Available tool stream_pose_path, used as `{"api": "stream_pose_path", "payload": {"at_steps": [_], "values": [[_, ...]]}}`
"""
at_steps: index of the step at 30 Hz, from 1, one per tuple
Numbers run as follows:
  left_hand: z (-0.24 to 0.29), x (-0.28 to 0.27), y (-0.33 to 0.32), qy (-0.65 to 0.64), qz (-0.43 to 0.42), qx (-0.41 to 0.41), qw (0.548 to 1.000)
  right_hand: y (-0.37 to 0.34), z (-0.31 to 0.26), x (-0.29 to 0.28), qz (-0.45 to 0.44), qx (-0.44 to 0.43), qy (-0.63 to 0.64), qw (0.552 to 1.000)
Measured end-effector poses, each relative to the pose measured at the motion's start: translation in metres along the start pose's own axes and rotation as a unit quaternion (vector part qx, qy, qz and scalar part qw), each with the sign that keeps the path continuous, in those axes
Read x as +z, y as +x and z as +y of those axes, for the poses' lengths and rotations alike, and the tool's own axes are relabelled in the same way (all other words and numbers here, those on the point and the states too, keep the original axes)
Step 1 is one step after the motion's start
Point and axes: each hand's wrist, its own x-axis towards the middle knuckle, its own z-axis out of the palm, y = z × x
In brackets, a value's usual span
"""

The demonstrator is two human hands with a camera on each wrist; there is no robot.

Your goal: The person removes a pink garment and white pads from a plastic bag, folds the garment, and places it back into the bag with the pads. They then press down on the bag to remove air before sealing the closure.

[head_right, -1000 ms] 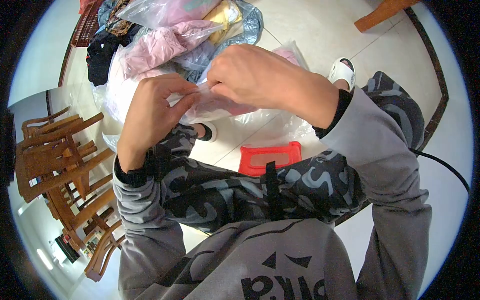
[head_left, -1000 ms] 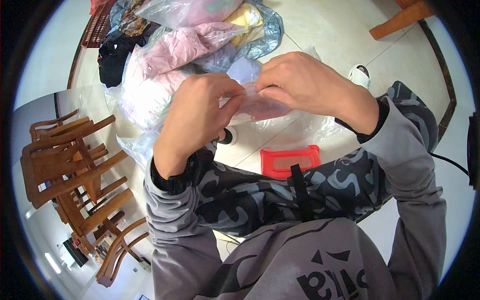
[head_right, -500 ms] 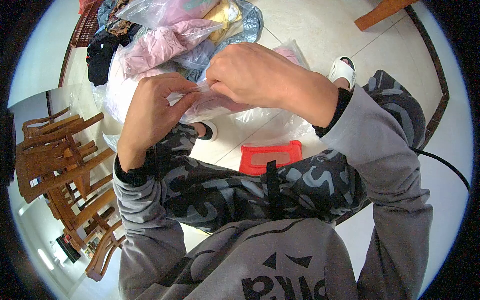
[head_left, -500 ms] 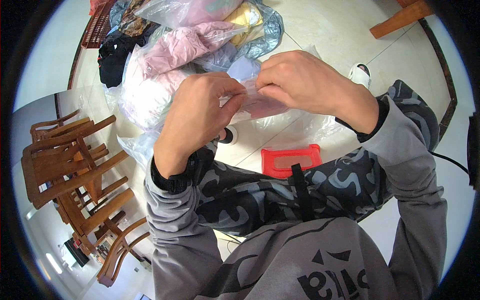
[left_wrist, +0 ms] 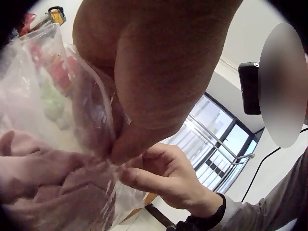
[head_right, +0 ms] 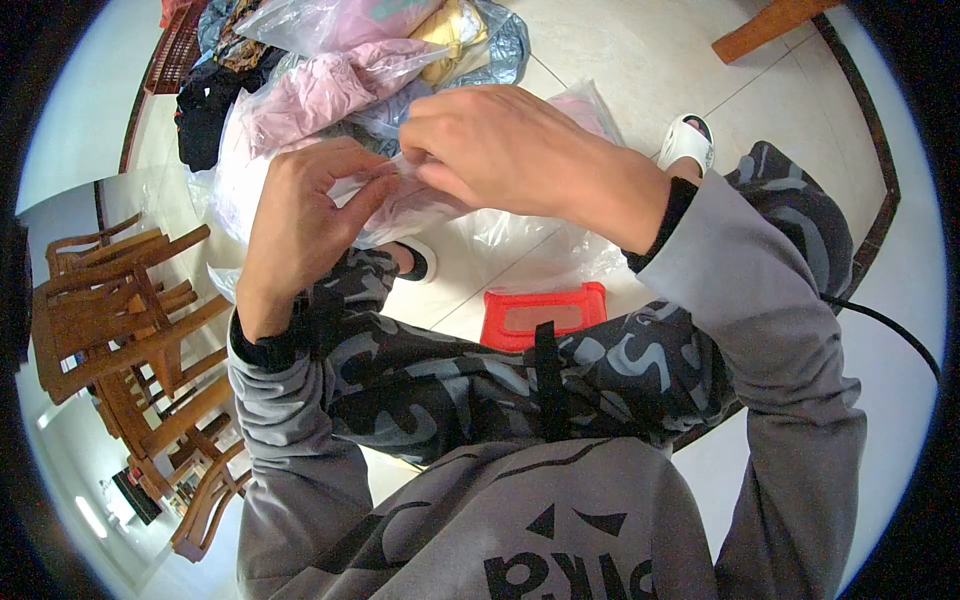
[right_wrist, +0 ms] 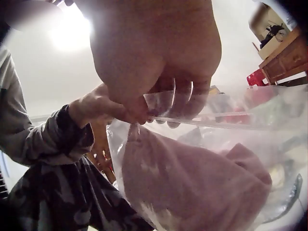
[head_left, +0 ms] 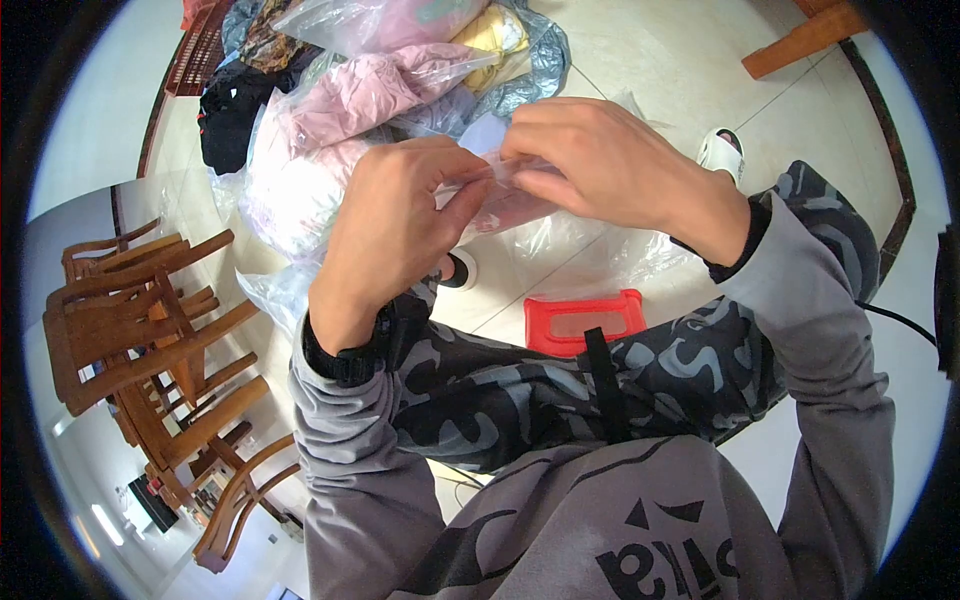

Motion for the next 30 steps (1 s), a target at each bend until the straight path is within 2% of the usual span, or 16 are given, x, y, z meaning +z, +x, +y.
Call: {"api": "stream_pose_path", "payload": {"at_steps": [18,24,30], "values": [[-0.002,0.005,-0.003,0.010,0.020,0.016,1.000,0.003,-0.005,0.006,0.011,0.010,0.022,1.000],[0.004,0.007,-0.002,0.030,0.006,0.018,0.999,0.005,-0.003,0.005,-0.028,-0.002,-0.007,1.000],[0.000,-0.002,-0.006,0.001,0.007,-0.017,1.000,0.010,0.002,-0.015,-0.065,0.036,0.024,0.997]]}}
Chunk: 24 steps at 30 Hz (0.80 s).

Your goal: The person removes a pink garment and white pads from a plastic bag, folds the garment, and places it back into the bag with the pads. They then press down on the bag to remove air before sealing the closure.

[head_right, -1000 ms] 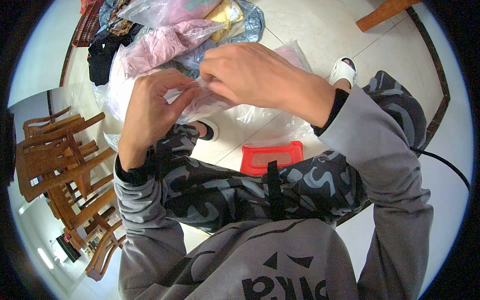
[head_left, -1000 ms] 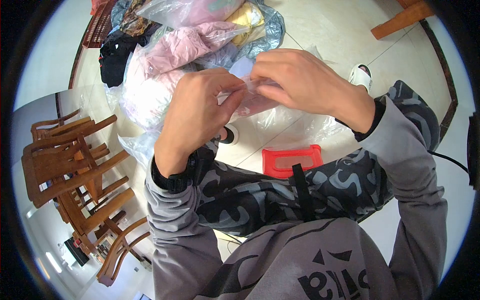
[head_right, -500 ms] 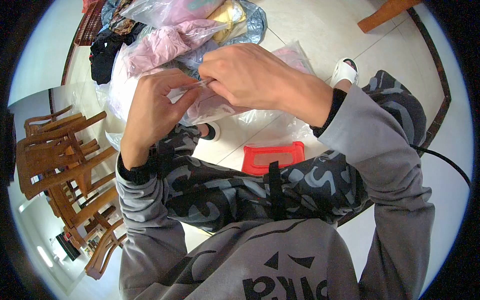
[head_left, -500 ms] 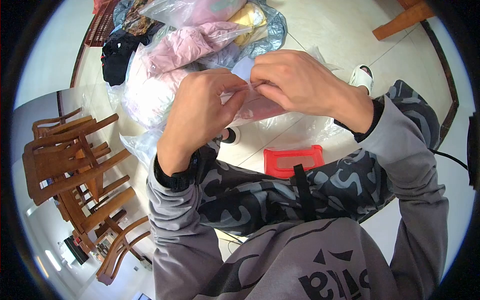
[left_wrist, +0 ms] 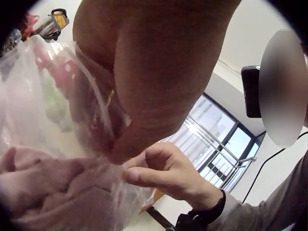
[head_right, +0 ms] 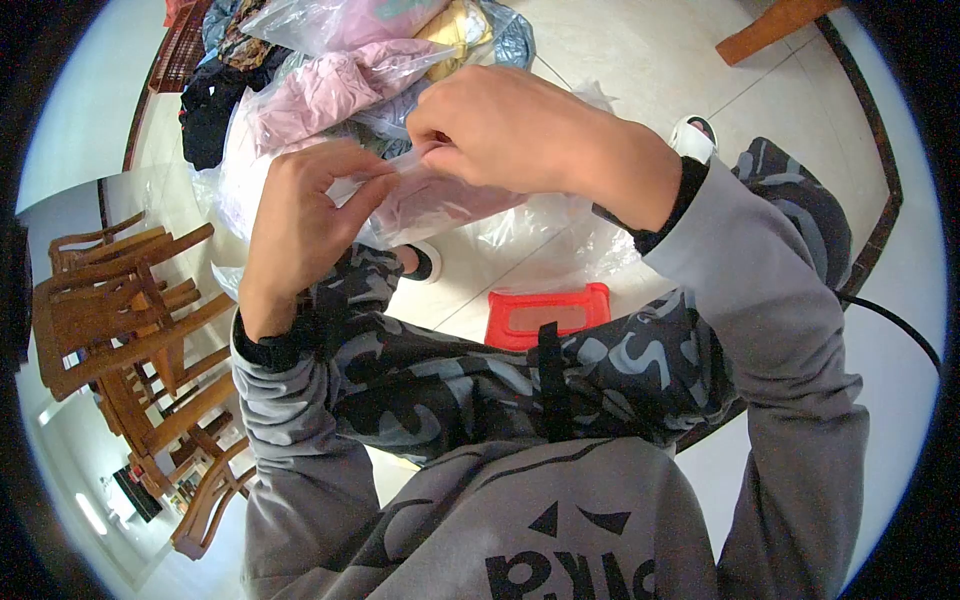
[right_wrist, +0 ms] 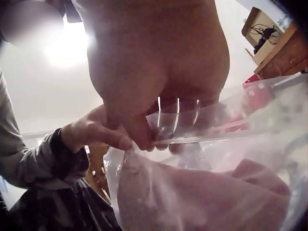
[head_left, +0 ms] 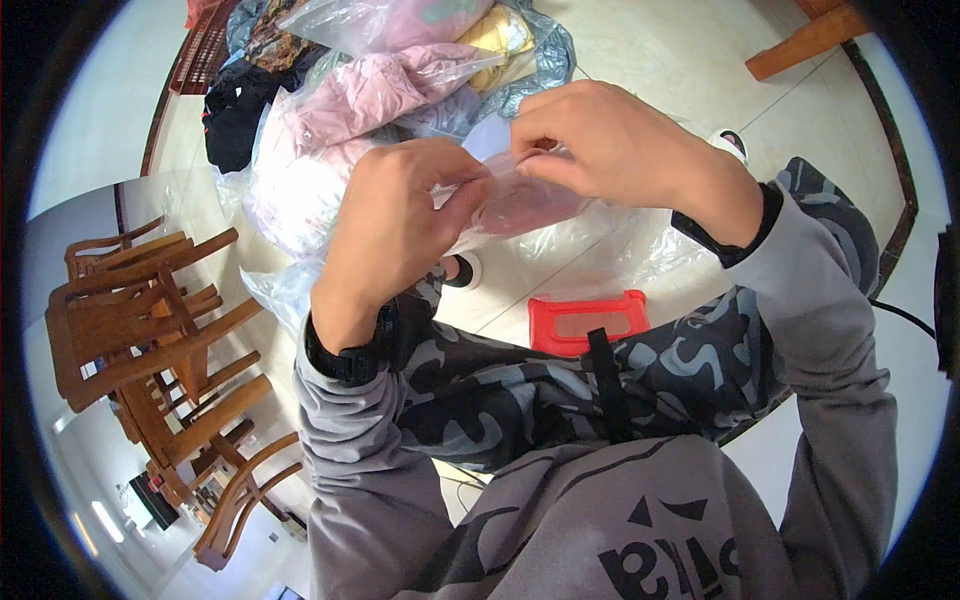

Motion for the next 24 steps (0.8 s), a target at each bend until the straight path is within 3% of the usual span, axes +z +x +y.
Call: {"api": "stream_pose_path", "payload": {"at_steps": [5,8,20,24], "values": [[0.001,0.011,0.003,0.048,0.034,0.040,0.997,-0.002,-0.001,0.008,0.021,-0.028,-0.010,0.999],[0.006,0.018,0.006,0.088,-0.003,0.035,0.995,-0.004,0.001,0.013,0.024,-0.035,-0.042,0.998],[-0.006,0.007,0.011,0.021,-0.002,0.039,0.999,-0.004,0.001,0.001,0.020,0.001,-0.039,0.999],[-0.003,0.005,0.008,-0.004,0.006,0.002,1.000,-0.006,0.006,0.006,0.026,-0.007,-0.047,0.999]]}}
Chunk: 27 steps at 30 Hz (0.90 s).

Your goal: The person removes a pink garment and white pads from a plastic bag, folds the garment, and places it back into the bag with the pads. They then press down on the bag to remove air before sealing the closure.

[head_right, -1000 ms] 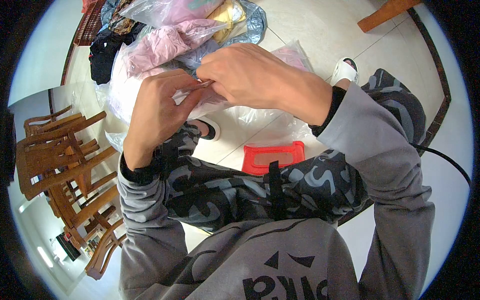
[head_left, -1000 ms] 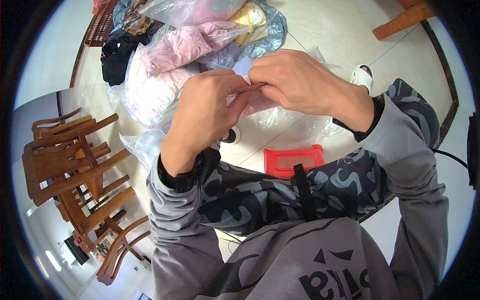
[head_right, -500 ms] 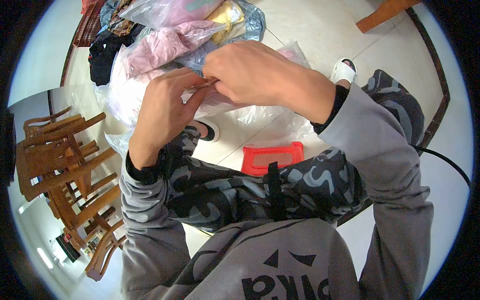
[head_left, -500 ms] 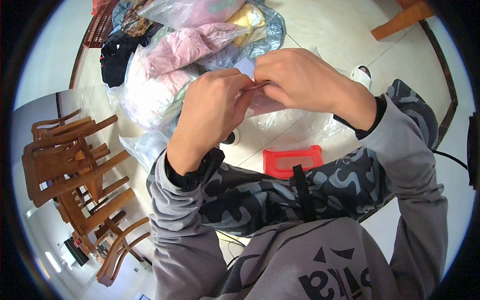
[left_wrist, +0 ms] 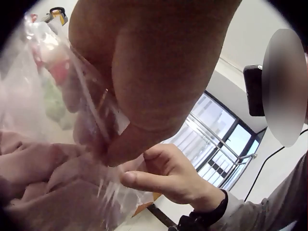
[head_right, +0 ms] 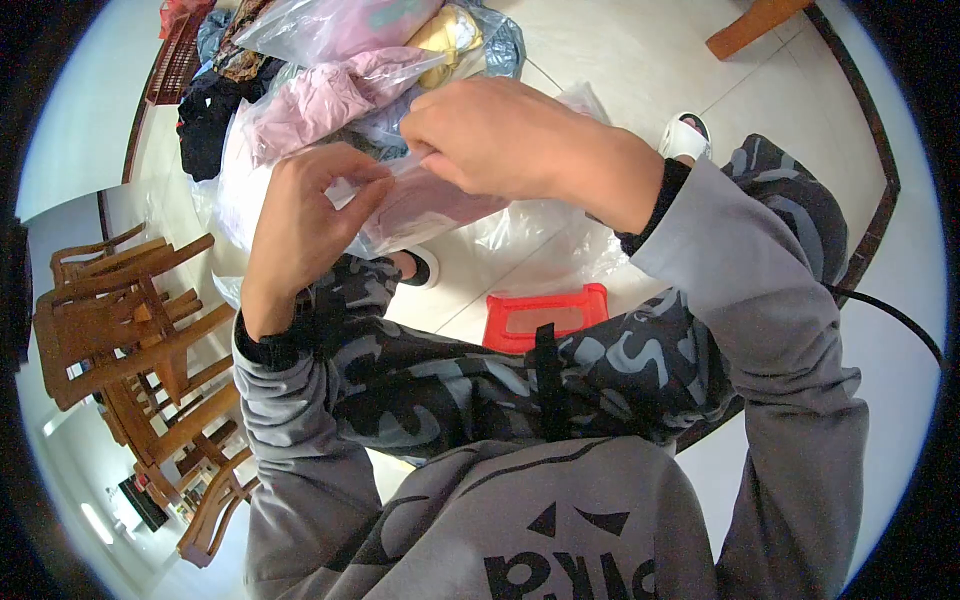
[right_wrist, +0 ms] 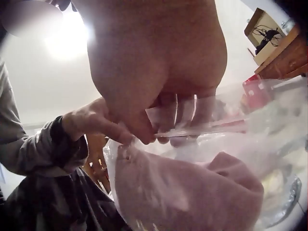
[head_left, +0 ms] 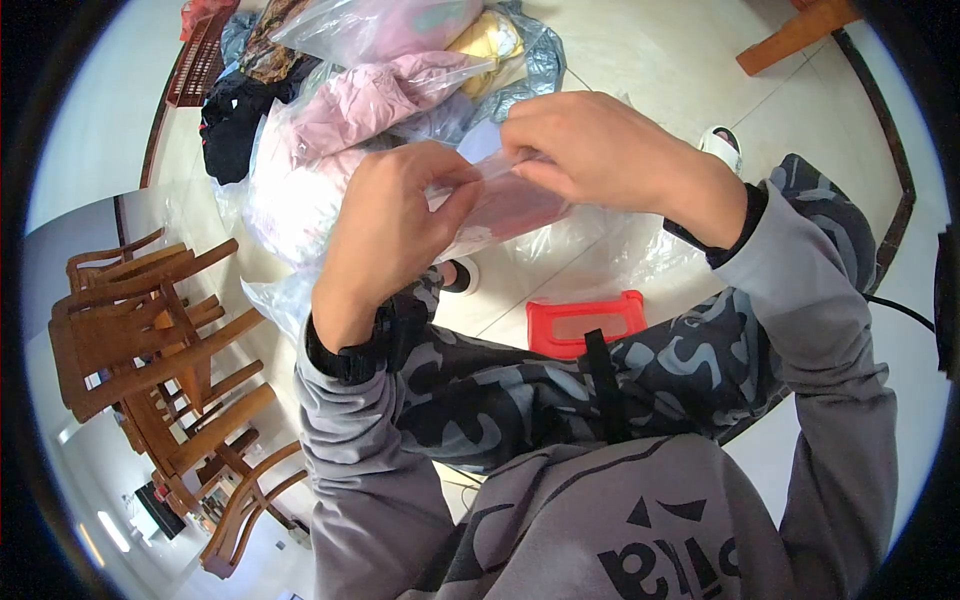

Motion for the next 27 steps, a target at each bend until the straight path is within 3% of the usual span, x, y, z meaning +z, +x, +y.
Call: {"api": "stream_pose_path", "payload": {"at_steps": [8,17,27], "values": [[-0.0039,0.0121,0.0023,0.058,-0.046,0.041,0.996,-0.0051,-0.0073,0.0054,-0.010,-0.003,0.011,1.000],[-0.0016,0.0085,0.0021,0.015,-0.040,0.003,0.999,-0.0033,-0.0042,0.0037,-0.006,0.015,0.038,0.999],[-0.0032,0.0056,0.0023,0.023,-0.032,0.029,0.999,-0.0025,-0.0043,0.0002,-0.001,-0.006,0.016,1.000]]}}
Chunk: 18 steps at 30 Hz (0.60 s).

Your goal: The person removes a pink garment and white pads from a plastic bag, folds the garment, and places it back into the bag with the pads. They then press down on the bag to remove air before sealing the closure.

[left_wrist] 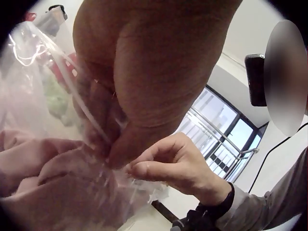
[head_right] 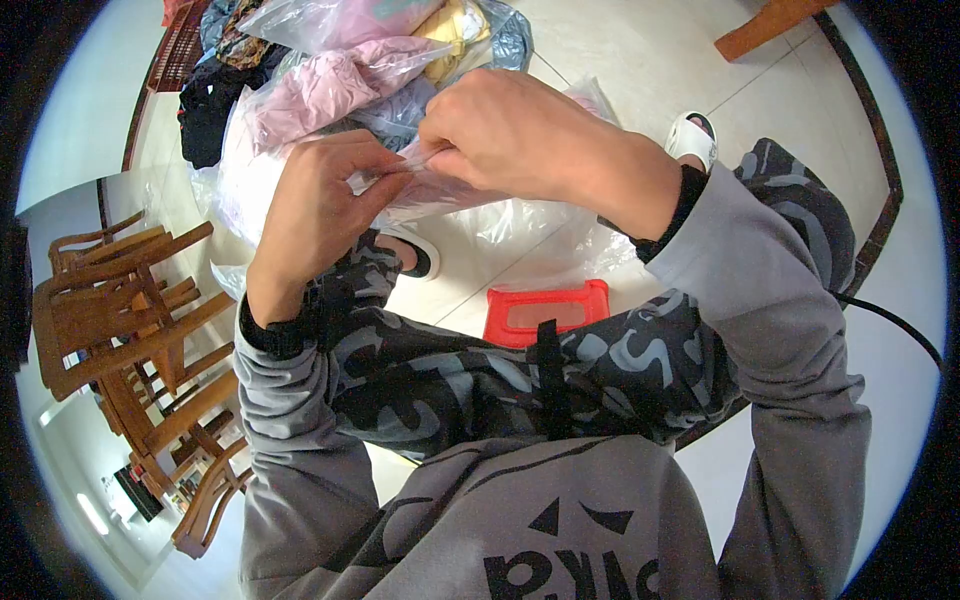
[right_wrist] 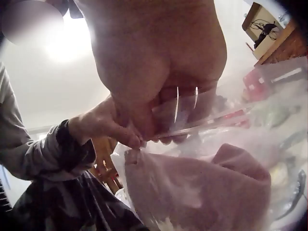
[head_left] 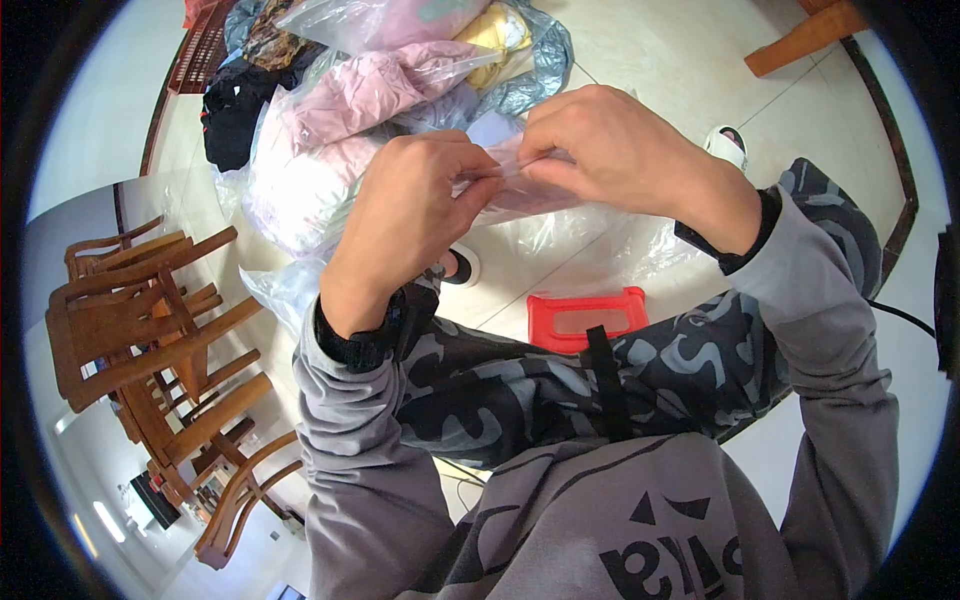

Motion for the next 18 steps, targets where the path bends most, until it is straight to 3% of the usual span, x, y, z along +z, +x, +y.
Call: {"api": "stream_pose_path", "payload": {"at_steps": [10,18], "values": [[-0.0051,-0.0026,-0.0028,0.015,-0.039,-0.022,0.999,-0.0009,0.0023,0.0002,-0.003,0.006,-0.009,1.000],[-0.0049,-0.0001,-0.0039,0.008,-0.015,-0.005,1.000,-0.0020,0.0022,0.0028,0.003,0.005,-0.024,1.000]]}}
